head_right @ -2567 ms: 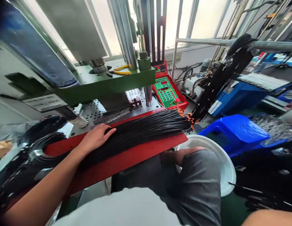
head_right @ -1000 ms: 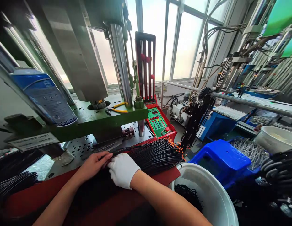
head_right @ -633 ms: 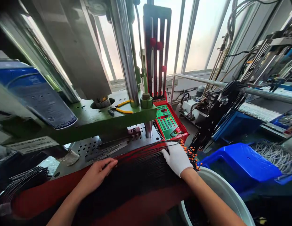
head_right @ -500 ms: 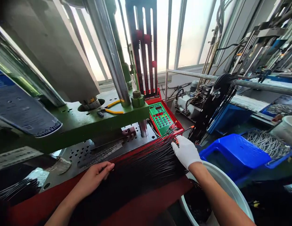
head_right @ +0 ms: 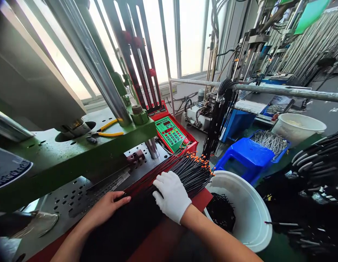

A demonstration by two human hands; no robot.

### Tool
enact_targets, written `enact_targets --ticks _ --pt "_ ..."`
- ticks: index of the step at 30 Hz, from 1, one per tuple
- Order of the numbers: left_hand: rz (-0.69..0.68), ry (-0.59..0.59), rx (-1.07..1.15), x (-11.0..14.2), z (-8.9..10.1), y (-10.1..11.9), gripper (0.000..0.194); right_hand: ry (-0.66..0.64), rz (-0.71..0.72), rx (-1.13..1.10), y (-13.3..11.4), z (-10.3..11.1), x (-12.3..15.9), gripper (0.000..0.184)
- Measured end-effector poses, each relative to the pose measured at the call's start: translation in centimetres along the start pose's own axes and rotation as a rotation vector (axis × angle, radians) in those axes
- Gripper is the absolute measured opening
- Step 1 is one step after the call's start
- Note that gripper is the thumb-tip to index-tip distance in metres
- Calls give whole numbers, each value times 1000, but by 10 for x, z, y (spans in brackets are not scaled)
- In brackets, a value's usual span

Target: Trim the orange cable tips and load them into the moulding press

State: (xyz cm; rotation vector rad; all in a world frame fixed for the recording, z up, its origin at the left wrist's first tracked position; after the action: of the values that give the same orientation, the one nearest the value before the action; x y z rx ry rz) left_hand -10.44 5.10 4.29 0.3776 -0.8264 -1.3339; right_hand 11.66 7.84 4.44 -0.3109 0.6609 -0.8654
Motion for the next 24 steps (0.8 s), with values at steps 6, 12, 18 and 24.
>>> enact_targets --ticks 6,12,18,24 --pt "-3 22 171 8 10 2 41 13 -43 21 13 -3 4 16" --pt "-59 -59 395 38 18 36 37 141 -76 -219 3 5 15 19" --pt "-5 -124 522 72 17 59 39 -555 -488 -1445 -59 -26 13 44" --pt "-7 -168 378 107 -11 59 40 -273 -753 -2055 -22 -18 -19 36"
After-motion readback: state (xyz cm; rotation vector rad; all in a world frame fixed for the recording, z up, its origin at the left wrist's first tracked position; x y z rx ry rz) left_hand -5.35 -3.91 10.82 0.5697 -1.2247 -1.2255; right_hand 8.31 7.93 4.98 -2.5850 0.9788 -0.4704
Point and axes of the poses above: each hand's wrist, its own x-axis away from the middle knuckle, its own z-axis out of the back of the hand, y = z × x, the point moved 5 cm from there along -x, towards the middle knuckle, and after that the axes turned 6 degrees about -z, right-handed, at the moved point
